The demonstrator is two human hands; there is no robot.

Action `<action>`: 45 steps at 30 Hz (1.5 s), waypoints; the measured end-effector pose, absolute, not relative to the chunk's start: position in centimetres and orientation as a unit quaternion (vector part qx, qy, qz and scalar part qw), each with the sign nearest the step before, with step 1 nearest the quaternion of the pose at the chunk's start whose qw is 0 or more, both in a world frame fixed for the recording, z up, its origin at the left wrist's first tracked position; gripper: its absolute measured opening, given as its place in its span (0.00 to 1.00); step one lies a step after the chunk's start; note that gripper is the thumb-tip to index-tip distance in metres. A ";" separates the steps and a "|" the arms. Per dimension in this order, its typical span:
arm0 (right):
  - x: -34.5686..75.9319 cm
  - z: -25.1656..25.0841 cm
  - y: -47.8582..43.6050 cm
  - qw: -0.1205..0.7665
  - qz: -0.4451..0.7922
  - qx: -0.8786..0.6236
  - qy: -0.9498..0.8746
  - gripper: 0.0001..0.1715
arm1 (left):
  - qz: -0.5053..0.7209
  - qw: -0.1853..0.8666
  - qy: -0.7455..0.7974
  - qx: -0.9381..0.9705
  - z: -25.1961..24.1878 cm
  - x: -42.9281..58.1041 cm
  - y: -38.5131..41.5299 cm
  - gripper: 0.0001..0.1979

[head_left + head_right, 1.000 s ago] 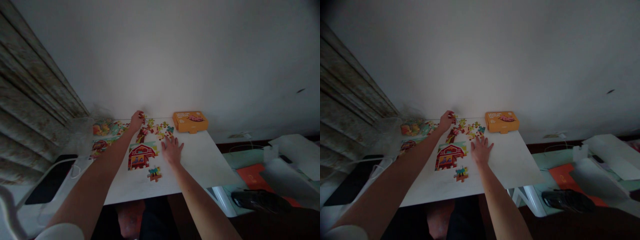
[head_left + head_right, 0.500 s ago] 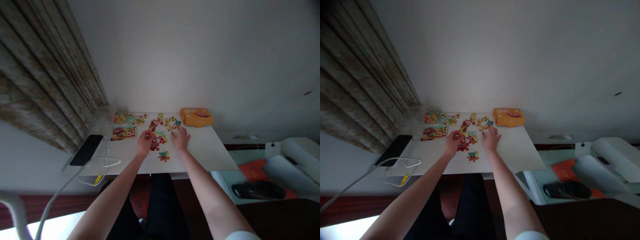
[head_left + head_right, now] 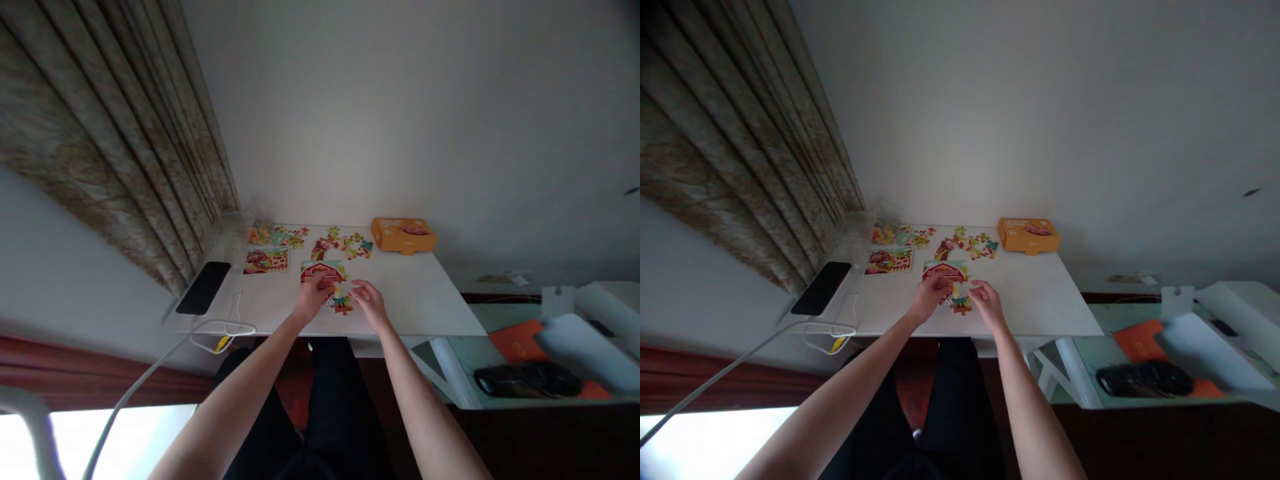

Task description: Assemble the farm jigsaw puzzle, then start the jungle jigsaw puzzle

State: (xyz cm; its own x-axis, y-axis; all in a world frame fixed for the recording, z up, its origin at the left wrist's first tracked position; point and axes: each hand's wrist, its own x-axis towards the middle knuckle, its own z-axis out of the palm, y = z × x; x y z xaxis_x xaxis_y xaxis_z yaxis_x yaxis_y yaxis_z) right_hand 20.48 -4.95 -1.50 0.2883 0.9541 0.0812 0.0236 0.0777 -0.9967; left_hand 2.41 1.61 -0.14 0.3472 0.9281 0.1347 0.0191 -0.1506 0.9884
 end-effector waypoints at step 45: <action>20.2 -3.4 -2.4 0.570 0.259 -0.603 -0.495 0.19 | 0.193 0.060 0.331 0.922 -1.7 -0.6 1.5 0.19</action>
State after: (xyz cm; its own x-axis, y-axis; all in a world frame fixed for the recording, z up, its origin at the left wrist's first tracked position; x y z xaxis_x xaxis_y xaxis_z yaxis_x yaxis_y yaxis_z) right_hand 20.22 -2.39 -3.41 0.3766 0.8917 0.2511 0.3011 0.1385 -0.9435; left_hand -0.60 1.53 -1.68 0.7072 0.6326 0.3156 0.5868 -0.7743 0.2371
